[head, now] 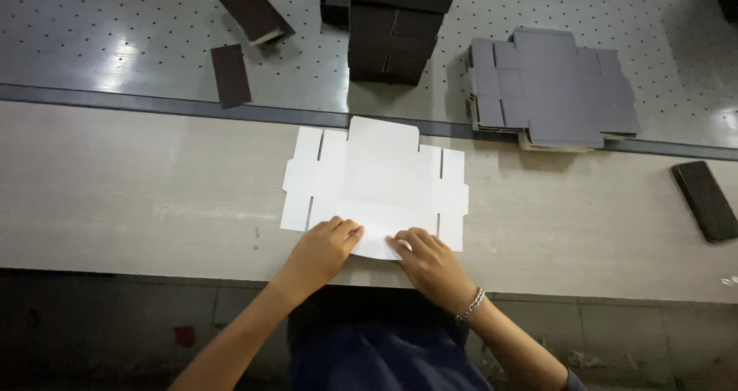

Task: The person assembles small rectangular boxes from flat white cardboard sheets on a perforated metal workbench. They fold the flaps of the cardboard along pre-scored lines to form the box shape and then stack the finished boxes with others nearby.

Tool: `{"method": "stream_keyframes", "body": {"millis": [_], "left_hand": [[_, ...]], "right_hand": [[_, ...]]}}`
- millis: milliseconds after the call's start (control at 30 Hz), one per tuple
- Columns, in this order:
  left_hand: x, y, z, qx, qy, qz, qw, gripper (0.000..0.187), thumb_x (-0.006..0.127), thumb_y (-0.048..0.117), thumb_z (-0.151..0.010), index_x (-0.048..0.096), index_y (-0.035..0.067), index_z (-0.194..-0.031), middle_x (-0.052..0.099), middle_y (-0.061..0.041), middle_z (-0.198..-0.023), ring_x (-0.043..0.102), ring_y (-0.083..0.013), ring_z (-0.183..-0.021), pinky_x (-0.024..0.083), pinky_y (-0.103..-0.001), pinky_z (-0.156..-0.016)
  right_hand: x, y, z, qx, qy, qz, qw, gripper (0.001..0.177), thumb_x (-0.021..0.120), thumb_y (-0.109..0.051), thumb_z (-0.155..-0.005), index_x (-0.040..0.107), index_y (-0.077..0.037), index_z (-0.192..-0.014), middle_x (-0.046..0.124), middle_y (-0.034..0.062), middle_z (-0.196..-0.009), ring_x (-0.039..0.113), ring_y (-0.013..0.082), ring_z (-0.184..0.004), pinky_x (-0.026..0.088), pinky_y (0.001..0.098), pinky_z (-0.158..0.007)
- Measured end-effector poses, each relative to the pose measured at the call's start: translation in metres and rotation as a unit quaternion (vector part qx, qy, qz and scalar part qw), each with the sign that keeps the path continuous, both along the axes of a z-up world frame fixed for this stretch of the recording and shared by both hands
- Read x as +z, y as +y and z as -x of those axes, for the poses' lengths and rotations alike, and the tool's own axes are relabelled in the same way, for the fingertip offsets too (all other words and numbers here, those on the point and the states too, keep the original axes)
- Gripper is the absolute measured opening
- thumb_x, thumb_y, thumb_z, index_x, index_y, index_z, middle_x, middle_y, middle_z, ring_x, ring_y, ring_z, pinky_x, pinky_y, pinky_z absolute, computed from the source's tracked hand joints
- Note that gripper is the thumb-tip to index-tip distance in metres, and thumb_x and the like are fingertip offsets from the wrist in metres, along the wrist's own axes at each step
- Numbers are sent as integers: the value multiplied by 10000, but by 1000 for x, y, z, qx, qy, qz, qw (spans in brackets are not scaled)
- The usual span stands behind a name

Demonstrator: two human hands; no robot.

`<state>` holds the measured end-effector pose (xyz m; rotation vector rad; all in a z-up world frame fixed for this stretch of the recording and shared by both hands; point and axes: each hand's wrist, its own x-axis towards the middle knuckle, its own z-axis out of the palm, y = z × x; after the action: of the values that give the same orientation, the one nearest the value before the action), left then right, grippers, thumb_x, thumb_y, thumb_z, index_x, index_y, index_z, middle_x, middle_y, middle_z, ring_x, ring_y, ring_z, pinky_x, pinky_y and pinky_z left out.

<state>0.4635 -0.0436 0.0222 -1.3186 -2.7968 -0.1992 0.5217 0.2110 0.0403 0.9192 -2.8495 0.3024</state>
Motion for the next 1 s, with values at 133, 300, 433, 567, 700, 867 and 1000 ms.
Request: {"method": "stream_keyframes", "body": {"millis": [133,300,433,567,700,867,1000], "left_hand": [[30,5,21,23,-70,1,997,204,542,110,-994,735,150,-1042,643,13,-991,608,-174,-969,531,-297,-802],[56,9,59,112,-314,-74,940,487,493,510,-998,515,261,-1415,681,-112,-1266,620,-361,-1235,500,-492,-1049],[43,6,68,117,-310,-120,936,518,546,535,-961,492,294,-1416,723,-109,-1137,663,-365,-1154,524,-499,-1002],[28,1,66,100,-286,-206,931,494,594,557,-943,592,241,-1322,707,-53,-1061,682,-294,-1045,532,-438,-961],[26,-1,59,101,-228,-227,941,478,612,566,-949,632,200,-1255,695,-26,-934,678,-226,-935,529,-377,-943],[29,-4,61,84,-245,-242,935,469,599,566,-959,599,183,-1231,697,-27,-907,688,-217,-907,527,-374,-928],[20,-7,61,81,-292,-252,919,522,595,527,-974,565,188,-1370,699,-66,-915,672,-281,-912,536,-432,-904]], "right_hand": [[14,0,21,-57,-92,32,994,297,654,-2,-875,706,-95,-1152,665,49,-1097,644,229,-1086,567,272,-786],[50,5,65,-130,-237,160,949,236,607,-223,-1004,642,-139,-1221,771,134,-857,749,298,-815,590,385,-761],[23,14,81,-95,-82,149,981,312,712,-289,-933,675,-137,-1203,711,95,-951,671,273,-932,545,363,-833],[3,16,80,-106,-104,209,967,292,681,-347,-950,713,-192,-1195,664,48,-859,634,243,-870,521,350,-835],[-9,19,80,-126,-118,246,954,275,692,-322,-941,738,-210,-1188,608,44,-799,628,240,-780,532,344,-782],[-6,17,81,-138,-122,263,947,236,742,-308,-904,773,-187,-1104,634,54,-797,631,240,-765,535,340,-746],[-2,14,78,-147,-107,276,944,217,756,-273,-885,779,-180,-1080,662,63,-778,637,261,-741,529,356,-755]]}}
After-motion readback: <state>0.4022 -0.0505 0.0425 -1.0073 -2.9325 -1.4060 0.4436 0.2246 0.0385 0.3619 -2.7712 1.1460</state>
